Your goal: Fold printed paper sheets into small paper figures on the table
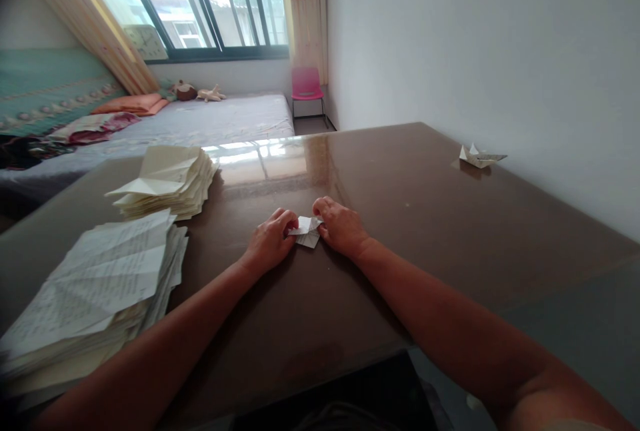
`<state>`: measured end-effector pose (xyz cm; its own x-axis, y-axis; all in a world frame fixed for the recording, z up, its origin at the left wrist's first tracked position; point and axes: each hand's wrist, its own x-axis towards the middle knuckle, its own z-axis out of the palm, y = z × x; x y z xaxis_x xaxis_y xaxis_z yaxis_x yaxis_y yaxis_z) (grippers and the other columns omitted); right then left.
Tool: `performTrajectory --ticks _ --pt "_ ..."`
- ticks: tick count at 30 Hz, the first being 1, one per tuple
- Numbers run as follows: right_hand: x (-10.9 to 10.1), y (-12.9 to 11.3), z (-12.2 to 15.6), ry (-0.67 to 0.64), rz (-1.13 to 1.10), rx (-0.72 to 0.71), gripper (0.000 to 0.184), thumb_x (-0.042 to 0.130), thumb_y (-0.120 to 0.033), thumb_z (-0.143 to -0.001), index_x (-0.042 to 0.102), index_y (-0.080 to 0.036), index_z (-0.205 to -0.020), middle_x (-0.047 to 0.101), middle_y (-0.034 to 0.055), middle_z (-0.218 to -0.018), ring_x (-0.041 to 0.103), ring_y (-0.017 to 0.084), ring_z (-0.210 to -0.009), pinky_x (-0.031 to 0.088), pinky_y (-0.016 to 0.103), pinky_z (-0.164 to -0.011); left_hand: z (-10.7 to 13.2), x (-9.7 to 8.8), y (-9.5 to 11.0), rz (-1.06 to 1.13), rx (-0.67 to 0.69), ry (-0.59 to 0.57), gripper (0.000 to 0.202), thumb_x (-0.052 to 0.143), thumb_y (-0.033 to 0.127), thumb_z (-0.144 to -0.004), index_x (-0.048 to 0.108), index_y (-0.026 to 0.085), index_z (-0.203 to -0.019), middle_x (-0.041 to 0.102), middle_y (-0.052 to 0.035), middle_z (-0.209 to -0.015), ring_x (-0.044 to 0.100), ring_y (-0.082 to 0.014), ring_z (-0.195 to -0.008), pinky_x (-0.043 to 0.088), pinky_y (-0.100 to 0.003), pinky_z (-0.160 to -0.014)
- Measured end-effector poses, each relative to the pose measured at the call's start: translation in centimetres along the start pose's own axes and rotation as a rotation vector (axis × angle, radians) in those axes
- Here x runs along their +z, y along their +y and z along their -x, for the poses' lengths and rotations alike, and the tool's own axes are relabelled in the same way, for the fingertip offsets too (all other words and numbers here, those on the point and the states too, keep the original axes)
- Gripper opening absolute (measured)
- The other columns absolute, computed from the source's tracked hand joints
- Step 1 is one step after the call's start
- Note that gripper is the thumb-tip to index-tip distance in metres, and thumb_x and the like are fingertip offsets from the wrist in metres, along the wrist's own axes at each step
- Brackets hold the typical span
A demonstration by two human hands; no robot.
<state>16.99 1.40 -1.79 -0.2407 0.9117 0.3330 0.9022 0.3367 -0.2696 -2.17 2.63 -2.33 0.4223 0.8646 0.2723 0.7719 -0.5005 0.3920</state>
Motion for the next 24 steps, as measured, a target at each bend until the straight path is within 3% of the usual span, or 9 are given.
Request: performTrajectory --ticks 5,10,18,24 --pt "-0.4 1.2 -0.2 -0.069 -0.077 -0.205 0.017 0.055 -0.01 -0.076 0.056 -0.021 -0.089 0.061 0.0031 -0.094 0.054 0.018 -0.092 0.039 0.025 -0.072 0.4 -0.8 0.5 -0.171 0.04 -0.075 0.014 0.051 0.019 -0.079 0.052 0.026 -0.091 0.056 -0.0009 -0.098 0.056 -0.0181 -0.086 0.036 -0.027 -0.062" --pt "-0.5 2.8 -0.7 -0.143 -0.25 -0.189 0.021 0.06 -0.015 -0.075 0.059 -0.021 -0.095 0.061 0.0021 -0.094 0.056 0.015 -0.083 0.044 0.025 -0.074 0.5 -1.2 0.5 -0.217 0.085 -0.098 0.015 0.049 0.019 -0.081 0.051 0.025 -0.094 0.055 -0.002 -0.1 0.055 -0.0187 -0.091 0.04 -0.028 -0.066" --pt "-0.6 3.1 -0.8 -0.116 -0.269 -0.382 0.026 0.06 -0.015 -0.08 0.067 -0.027 -0.102 0.063 0.0035 -0.103 0.055 0.018 -0.099 0.045 0.031 -0.087 0.5 -1.1 0.1 -0.24 0.178 -0.094 0.014 0.047 0.019 -0.085 0.052 0.025 -0.097 0.055 -0.0028 -0.102 0.052 -0.0183 -0.095 0.044 -0.028 -0.072" --pt "-1.2 2.6 -1.0 -0.101 -0.372 -0.446 0.036 0.062 -0.018 -0.079 0.061 -0.025 -0.115 0.06 0.0055 -0.112 0.053 0.02 -0.107 0.043 0.036 -0.096 0.6 -1.2 0.0 -0.269 0.241 -0.081 0.012 0.047 0.023 -0.089 0.054 0.024 -0.099 0.057 -0.0029 -0.102 0.051 -0.0179 -0.095 0.045 -0.027 -0.069"
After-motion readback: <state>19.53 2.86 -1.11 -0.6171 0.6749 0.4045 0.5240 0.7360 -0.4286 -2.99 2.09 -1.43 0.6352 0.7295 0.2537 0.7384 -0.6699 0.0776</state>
